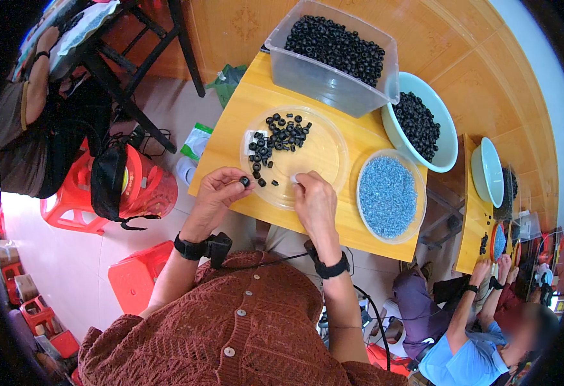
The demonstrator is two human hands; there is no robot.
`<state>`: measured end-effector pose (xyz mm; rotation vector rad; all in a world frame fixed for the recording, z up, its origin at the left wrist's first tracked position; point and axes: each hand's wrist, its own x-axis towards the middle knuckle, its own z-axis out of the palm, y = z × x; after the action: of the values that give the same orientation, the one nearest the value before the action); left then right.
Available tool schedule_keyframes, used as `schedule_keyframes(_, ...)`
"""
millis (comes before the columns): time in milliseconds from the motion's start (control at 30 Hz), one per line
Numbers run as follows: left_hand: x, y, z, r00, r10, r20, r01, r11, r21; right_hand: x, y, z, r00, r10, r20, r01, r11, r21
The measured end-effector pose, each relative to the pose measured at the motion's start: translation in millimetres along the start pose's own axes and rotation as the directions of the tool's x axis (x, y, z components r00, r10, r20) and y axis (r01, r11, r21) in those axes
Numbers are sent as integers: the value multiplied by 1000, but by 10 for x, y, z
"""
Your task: Assembling black plastic rings with small white components in a workshop environment.
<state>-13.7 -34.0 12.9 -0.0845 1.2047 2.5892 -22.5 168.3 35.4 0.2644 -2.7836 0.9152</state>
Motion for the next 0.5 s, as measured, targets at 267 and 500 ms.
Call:
schedule_keyframes(267,-39,29,-43,1000,-10,10,10,1000,-4,148,-46,380,989,-71,132,75,997,-24)
schedule_keyframes(500,-11,20,5,999,-25,48,26,1000,-17,141,85,341,978,122,172,-172,933,317)
